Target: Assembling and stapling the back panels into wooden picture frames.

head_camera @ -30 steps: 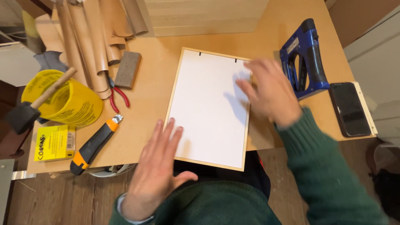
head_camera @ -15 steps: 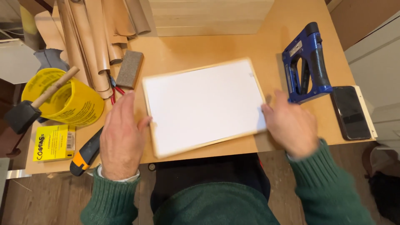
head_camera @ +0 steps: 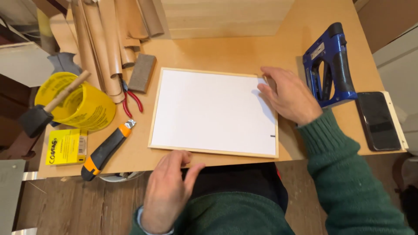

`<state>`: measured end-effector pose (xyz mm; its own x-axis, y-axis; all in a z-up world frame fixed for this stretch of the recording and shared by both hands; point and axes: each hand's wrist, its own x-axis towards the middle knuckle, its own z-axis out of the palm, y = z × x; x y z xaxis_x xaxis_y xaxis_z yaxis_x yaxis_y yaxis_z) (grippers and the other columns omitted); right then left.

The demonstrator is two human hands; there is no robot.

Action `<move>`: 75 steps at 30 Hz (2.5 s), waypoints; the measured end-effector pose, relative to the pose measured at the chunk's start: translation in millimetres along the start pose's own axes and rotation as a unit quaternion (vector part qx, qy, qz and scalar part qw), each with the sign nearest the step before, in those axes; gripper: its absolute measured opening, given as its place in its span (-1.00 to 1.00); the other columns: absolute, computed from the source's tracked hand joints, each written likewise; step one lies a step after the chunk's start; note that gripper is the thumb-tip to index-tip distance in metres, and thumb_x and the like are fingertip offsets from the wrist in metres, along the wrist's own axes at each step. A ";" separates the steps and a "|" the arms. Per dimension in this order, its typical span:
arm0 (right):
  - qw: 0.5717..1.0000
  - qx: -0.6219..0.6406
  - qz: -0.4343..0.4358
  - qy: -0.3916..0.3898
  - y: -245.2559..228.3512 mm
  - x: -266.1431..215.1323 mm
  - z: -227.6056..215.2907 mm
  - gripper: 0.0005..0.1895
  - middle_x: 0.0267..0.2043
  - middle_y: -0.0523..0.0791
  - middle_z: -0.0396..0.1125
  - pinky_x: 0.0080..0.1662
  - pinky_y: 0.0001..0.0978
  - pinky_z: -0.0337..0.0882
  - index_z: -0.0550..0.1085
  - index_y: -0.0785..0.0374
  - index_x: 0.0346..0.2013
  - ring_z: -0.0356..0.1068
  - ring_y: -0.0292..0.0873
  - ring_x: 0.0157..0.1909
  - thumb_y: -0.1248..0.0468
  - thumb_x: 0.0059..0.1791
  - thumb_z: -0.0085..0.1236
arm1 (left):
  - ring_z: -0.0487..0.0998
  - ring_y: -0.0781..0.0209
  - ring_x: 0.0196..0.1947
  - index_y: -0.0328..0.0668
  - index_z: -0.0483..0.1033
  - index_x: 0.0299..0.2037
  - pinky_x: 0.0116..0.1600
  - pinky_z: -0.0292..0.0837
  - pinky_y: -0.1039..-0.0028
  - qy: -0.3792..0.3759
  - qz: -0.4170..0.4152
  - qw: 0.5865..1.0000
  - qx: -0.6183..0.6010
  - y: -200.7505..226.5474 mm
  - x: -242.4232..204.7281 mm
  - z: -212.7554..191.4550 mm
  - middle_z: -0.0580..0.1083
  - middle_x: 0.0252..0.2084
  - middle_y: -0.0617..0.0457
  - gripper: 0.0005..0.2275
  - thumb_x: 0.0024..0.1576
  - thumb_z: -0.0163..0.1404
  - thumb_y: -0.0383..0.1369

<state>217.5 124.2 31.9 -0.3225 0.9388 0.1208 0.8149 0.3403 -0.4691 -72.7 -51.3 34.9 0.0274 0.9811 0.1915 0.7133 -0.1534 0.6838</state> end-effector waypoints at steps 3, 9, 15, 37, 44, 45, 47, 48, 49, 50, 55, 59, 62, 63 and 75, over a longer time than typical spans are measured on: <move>0.998 -0.009 0.068 -0.011 -16.7 -25.9 -12.8 -0.49 0.07 0.09 0.40 0.10 -0.10 0.42 0.38 0.36 0.20 0.39 0.10 0.09 0.12 0.04 0.12 | 0.55 -0.15 -0.26 -0.37 0.42 -0.19 -0.18 0.47 0.19 0.008 -0.006 1.000 0.016 5.8 8.1 1.0 0.51 -0.30 -0.19 -0.65 0.00 0.25 -0.29; 0.994 -0.012 0.085 -0.068 -8.2 -117.5 -8.4 -0.33 0.13 0.07 0.34 -0.01 -0.14 0.47 0.38 0.32 0.21 0.41 0.02 0.00 0.11 -0.13 0.31 | 0.41 -0.37 0.21 -0.46 0.37 0.05 0.21 0.37 0.09 0.010 0.085 0.996 -0.019 -5.5 34.8 11.0 0.37 0.23 -0.47 -0.52 0.06 0.24 -0.27; 0.997 0.061 0.042 -0.008 -36.2 -133.5 -3.1 -0.23 0.04 0.03 0.34 -0.10 -0.29 0.54 0.41 0.30 0.17 0.45 -0.05 -0.04 0.21 -0.30 0.45 | 0.11 -0.45 0.40 -0.52 0.09 0.32 0.34 0.18 0.06 -0.105 0.129 0.985 -0.039 -13.5 37.5 14.5 0.02 0.42 -0.56 -0.05 -0.16 0.34 -0.05; 0.991 0.043 0.074 0.100 -27.6 -112.0 22.0 -0.27 -0.04 -0.03 0.38 -0.23 -0.41 0.54 0.45 0.34 0.16 0.40 -0.18 -0.27 0.21 -0.27 0.46 | 0.32 -0.24 0.36 -0.44 0.12 0.35 0.34 0.31 0.19 -0.003 0.090 0.996 -0.002 -17.7 44.6 37.6 0.26 0.38 -0.33 -0.26 0.02 0.25 -0.29; 0.974 -0.044 0.066 0.212 -8.4 -124.7 -33.0 -0.70 -0.16 -0.06 0.36 -0.33 -0.44 0.34 0.55 0.26 0.01 0.30 -0.26 -0.31 0.30 0.00 0.36 | 0.34 -0.23 0.32 -0.44 0.19 0.32 0.31 0.31 0.14 0.018 0.094 0.995 0.036 -19.9 42.6 39.9 0.25 0.39 -0.28 -0.31 0.03 0.25 -0.28; 0.959 -0.072 0.076 0.264 -3.1 -126.7 -44.5 -0.81 -0.16 -0.06 0.32 -0.30 -0.47 0.29 0.57 0.27 0.02 0.26 -0.30 -0.32 0.38 0.11 0.31 | 0.34 -0.23 0.31 -0.43 0.22 0.30 0.30 0.31 0.14 0.015 0.091 0.995 0.033 -20.4 43.1 40.1 0.25 0.39 -0.28 -0.33 0.04 0.25 -0.28; 0.955 -0.060 0.065 0.282 50.5 -125.5 -52.0 -0.82 -0.09 -0.06 0.31 -0.18 -0.49 0.31 0.49 0.32 0.07 0.26 -0.28 -0.22 0.41 0.17 0.21 | 0.35 -0.24 0.29 -0.40 0.26 0.28 0.27 0.32 0.13 0.006 0.086 0.996 0.032 -20.0 44.0 38.2 0.25 0.39 -0.28 -0.36 0.03 0.26 -0.28; 0.951 -0.046 0.052 0.301 76.6 -123.7 -55.8 -0.84 -0.02 -0.06 0.30 -0.05 -0.49 0.32 0.42 0.38 0.12 0.26 -0.25 -0.13 0.45 0.23 0.11 | 0.36 -0.25 0.27 -0.38 0.30 0.25 0.24 0.33 0.12 -0.001 0.082 0.996 0.031 -20.1 44.3 36.3 0.25 0.38 -0.29 -0.38 0.02 0.26 -0.28; 0.952 -0.045 0.050 0.300 86.2 -103.9 -65.1 -0.84 -0.02 -0.06 0.30 -0.05 -0.49 0.32 0.42 0.38 0.12 0.26 -0.25 -0.13 0.45 0.23 0.11 | 0.36 -0.25 0.27 -0.38 0.30 0.25 0.24 0.33 0.12 -0.001 0.080 0.996 0.032 -20.9 45.3 35.3 0.25 0.38 -0.29 -0.38 0.02 0.26 -0.28; 0.962 -0.017 0.064 0.264 96.3 -84.2 -73.5 -0.73 0.07 -0.02 0.32 0.01 -0.44 0.39 0.36 0.40 0.20 0.33 -0.20 0.00 0.37 0.24 0.17 | 0.36 -0.26 0.27 -0.36 0.33 0.23 0.25 0.33 0.11 0.010 0.092 0.995 0.024 -22.2 46.1 35.1 0.25 0.38 -0.28 -0.40 0.01 0.27 -0.29; 0.974 0.080 0.151 0.147 114.1 -33.8 -75.7 -0.49 0.09 0.08 0.33 -0.04 -0.31 0.50 0.26 0.47 0.27 0.43 -0.10 -0.01 0.21 0.15 0.16 | 0.37 -0.24 0.29 -0.29 0.42 0.13 0.27 0.35 0.12 0.017 0.107 0.994 0.014 -24.6 37.5 37.6 0.26 0.39 -0.28 -0.52 0.04 0.28 -0.32; 0.974 0.183 0.105 0.083 98.9 -23.3 -68.4 -0.74 -0.07 -0.04 0.40 -0.10 -0.39 0.49 0.39 0.40 0.14 0.44 -0.17 -0.13 0.24 0.27 -0.04 | 0.36 -0.15 0.34 -0.17 0.55 0.00 0.29 0.35 0.15 0.046 0.164 0.984 0.054 -23.2 33.3 38.0 0.32 0.35 -0.14 -0.68 0.04 0.27 -0.38; 0.958 0.260 0.104 0.063 97.0 -19.5 -64.3 -0.83 -0.16 -0.10 0.40 -0.17 -0.39 0.51 0.36 0.37 0.05 0.46 -0.20 -0.22 0.29 0.30 -0.09 | 0.36 -0.09 0.34 -0.10 0.60 -0.05 0.25 0.36 0.18 0.047 0.179 0.980 0.068 -24.4 31.3 36.6 0.35 0.32 -0.08 -0.75 0.07 0.25 -0.38; 0.954 0.274 0.106 0.055 101.9 -22.3 -65.9 -0.86 -0.19 -0.08 0.41 -0.19 -0.35 0.51 0.33 0.37 0.00 0.45 -0.19 -0.27 0.31 0.33 -0.09 | 0.36 -0.07 0.34 -0.07 0.61 -0.08 0.24 0.36 0.19 0.041 0.183 0.980 0.072 -23.6 32.0 38.4 0.37 0.31 -0.06 -0.79 0.08 0.24 -0.38; 0.926 0.302 0.224 0.024 67.5 -15.5 -75.2 -0.72 -0.28 -0.09 0.42 -0.16 -0.38 0.58 0.44 0.21 -0.02 0.50 -0.22 -0.26 0.15 0.23 -0.23 | 0.38 -0.08 0.32 -0.10 0.60 -0.05 0.21 0.37 0.17 0.029 0.208 0.971 0.117 -23.2 32.0 39.1 0.42 0.23 -0.07 -0.81 0.14 0.14 -0.44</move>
<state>313.7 136.6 64.2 0.0172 0.9849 -0.1725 0.4383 -0.1625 -0.8840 -60.9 -11.8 -2.4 0.3124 0.8312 0.4598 0.7891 -0.4966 0.3616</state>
